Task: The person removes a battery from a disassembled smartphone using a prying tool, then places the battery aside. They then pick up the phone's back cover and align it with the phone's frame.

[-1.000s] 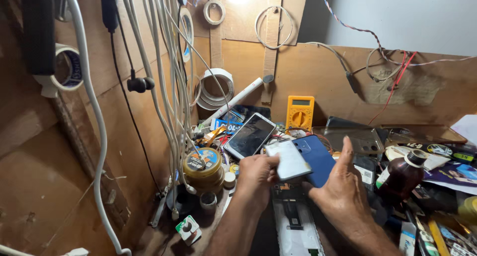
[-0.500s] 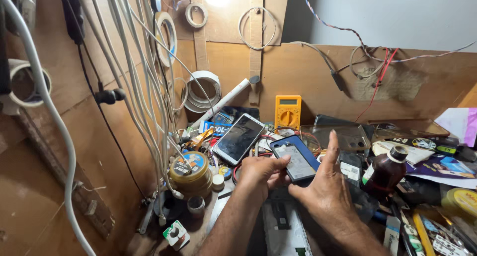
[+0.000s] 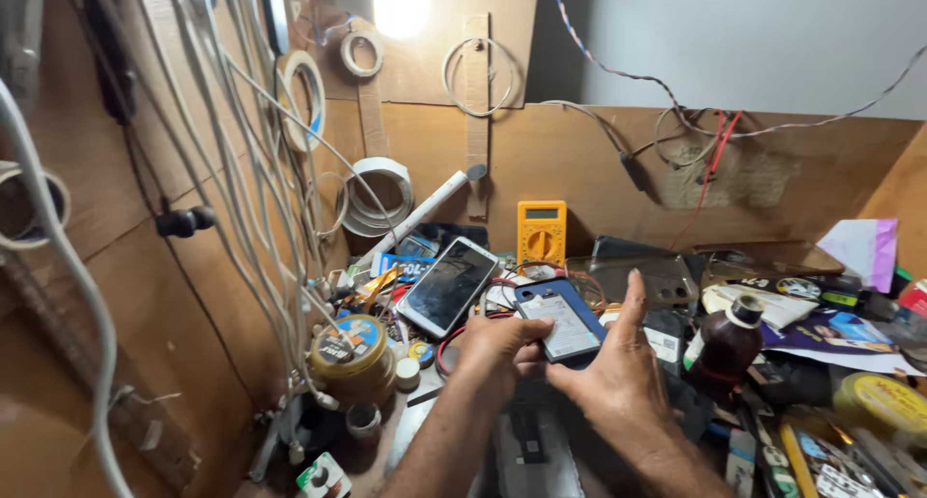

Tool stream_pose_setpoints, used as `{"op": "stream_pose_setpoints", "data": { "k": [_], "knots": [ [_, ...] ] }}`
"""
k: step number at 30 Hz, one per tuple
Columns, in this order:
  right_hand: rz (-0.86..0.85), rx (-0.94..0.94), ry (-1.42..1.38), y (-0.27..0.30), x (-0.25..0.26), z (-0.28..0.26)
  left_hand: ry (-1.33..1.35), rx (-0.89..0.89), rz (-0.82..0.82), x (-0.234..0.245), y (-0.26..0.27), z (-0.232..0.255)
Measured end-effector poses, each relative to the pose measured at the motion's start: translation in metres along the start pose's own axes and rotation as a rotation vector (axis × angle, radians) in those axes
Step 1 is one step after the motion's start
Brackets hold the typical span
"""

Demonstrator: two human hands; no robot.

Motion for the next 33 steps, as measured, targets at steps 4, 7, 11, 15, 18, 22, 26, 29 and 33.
{"op": "stream_pose_setpoints", "data": {
  "k": [4, 7, 11, 15, 18, 22, 26, 29, 33],
  "knots": [
    [0.028, 0.098, -0.020, -0.006, 0.003, 0.001, -0.001, 0.054, 0.010, 0.000, -0.012, -0.004],
    [-0.025, 0.063, -0.027, -0.009, 0.004, 0.007, -0.112, 0.111, 0.093, -0.002, -0.026, -0.005],
    [0.057, 0.098, -0.034, -0.004, 0.018, 0.010, -0.148, 0.103, 0.062, -0.006, -0.052, 0.003],
    [0.115, 0.116, -0.092, 0.011, 0.033, 0.024, -0.309, -0.013, 0.038, -0.019, -0.092, 0.024],
    [0.052, 0.060, -0.120, 0.015, 0.033, 0.044, -0.568, -0.133, 0.152, -0.042, -0.125, 0.049],
    [-0.006, -0.022, -0.157, 0.017, 0.028, 0.073, -0.849, -0.204, 0.150, -0.087, -0.158, 0.059],
    [0.019, -0.057, -0.228, 0.016, 0.024, 0.099, -1.064, -0.200, 0.140, -0.124, -0.181, 0.067],
    [0.036, -0.083, -0.238, 0.015, 0.016, 0.127, -1.222, -0.201, 0.163, -0.143, -0.198, 0.067],
    [0.094, -0.069, -0.325, 0.009, -0.001, 0.161, -1.232, -0.196, 0.187, -0.148, -0.215, 0.060]
  ]
}}
Point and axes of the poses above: each hand's wrist, its own y-axis away from the middle knuckle, its own x-axis out of the back of the hand, z = x × y, the point moved 6 cm from there along -y, towards the middle knuckle, and after that the axes turned 7 degrees about x, right-handed, at the moved point
